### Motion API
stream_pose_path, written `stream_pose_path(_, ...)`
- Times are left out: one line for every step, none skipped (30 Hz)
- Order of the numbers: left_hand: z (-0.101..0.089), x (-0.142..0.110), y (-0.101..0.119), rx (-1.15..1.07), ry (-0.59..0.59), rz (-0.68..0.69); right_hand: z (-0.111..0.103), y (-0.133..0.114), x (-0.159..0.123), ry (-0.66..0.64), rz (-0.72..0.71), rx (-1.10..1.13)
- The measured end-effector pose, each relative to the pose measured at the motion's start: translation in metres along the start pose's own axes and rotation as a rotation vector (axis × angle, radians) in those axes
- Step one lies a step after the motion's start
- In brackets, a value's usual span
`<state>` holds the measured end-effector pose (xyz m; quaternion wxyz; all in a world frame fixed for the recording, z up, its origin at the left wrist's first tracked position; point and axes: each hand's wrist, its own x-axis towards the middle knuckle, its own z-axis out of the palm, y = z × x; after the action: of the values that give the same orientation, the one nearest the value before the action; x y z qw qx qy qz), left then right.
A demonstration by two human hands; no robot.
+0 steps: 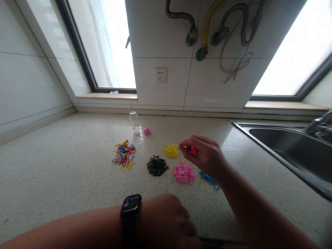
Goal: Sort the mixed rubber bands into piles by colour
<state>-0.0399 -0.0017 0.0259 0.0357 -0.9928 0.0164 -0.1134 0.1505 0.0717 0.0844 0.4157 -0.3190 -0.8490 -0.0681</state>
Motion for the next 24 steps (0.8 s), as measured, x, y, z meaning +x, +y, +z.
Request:
stream_pose_path(0.0,0.0,0.0,-0.002,-0.003,0.0,0.001,0.001,0.0,-0.002,0.012,-0.005)
stream_pose_path(0.0,0.0,-0.001,-0.004,-0.005,0.0,0.001,0.002,0.0,-0.006,0.025,-0.01)
stream_pose_path(0.0,0.001,-0.001,-0.007,-0.004,-0.001,0.002,0.003,0.0,-0.016,0.038,-0.014)
stream_pose_path(0.0,0.001,-0.001,-0.009,-0.004,-0.002,0.003,0.003,0.0,-0.029,0.048,-0.015)
stream_pose_path(0.0,0.001,-0.002,-0.01,-0.003,-0.002,0.005,0.004,0.0,-0.043,0.058,-0.015)
stream_pose_path(0.001,0.001,-0.002,-0.012,-0.001,-0.003,0.006,0.005,0.0,-0.062,0.066,-0.015)
stream_pose_path(0.001,0.001,-0.002,-0.014,0.001,-0.004,0.008,0.006,0.0,-0.083,0.074,-0.016)
stream_pose_path(0.002,0.001,-0.002,-0.014,0.003,-0.005,0.01,0.007,0.0,-0.106,0.083,-0.019)
stream_pose_path(0.002,0.001,-0.002,-0.016,0.003,-0.007,0.012,0.008,0.0,-0.129,0.091,-0.024)
stream_pose_path(0.003,0.001,-0.002,-0.016,0.003,-0.008,0.015,0.008,0.001,-0.152,0.1,-0.031)
stream_pose_path(0.003,0.001,-0.002,-0.017,0.002,-0.01,0.017,0.009,0.001,-0.176,0.107,-0.036)
stream_pose_path(0.003,0.001,-0.002,-0.018,-0.001,-0.012,0.019,0.01,0.001,-0.199,0.115,-0.041)
stream_pose_path(0.003,0.001,-0.002,-0.021,-0.004,-0.012,0.022,0.01,0.002,-0.223,0.125,-0.047)
stream_pose_path(0.003,0.001,-0.002,-0.021,-0.006,-0.014,0.024,0.01,0.003,-0.252,0.14,-0.055)
stream_pose_path(0.004,0.001,-0.003,-0.019,-0.007,-0.017,0.026,0.01,0.004,-0.281,0.158,-0.067)
stream_pose_path(0.004,0.001,-0.003,-0.017,-0.009,-0.019,0.027,0.01,0.005,-0.311,0.18,-0.084)
stream_pose_path(0.004,0.001,-0.003,-0.015,-0.011,-0.019,0.028,0.01,0.005,-0.341,0.205,-0.105)
stream_pose_path(0.004,0.001,-0.003,-0.015,-0.012,-0.018,0.029,0.01,0.006,-0.369,0.232,-0.131)
stream_pose_path(0.004,0.001,-0.003,-0.016,-0.012,-0.018,0.029,0.011,0.006,-0.396,0.256,-0.158)
stream_pose_path(0.004,0.001,-0.003,-0.019,-0.011,-0.016,0.029,0.012,0.006,-0.424,0.276,-0.184)
stream_pose_path(0.004,0.001,-0.003,-0.021,-0.007,-0.013,0.028,0.014,0.005,-0.451,0.293,-0.205)
stream_pose_path(0.004,0.001,-0.003,-0.019,-0.002,-0.013,0.027,0.017,0.004,-0.478,0.303,-0.219)
stream_pose_path(0.005,0.001,-0.003,-0.014,0.004,-0.014,0.026,0.021,0.003,-0.503,0.309,-0.226)
stream_pose_path(0.005,0.001,-0.002,-0.012,0.01,-0.016,0.025,0.025,0.002,-0.524,0.312,-0.229)
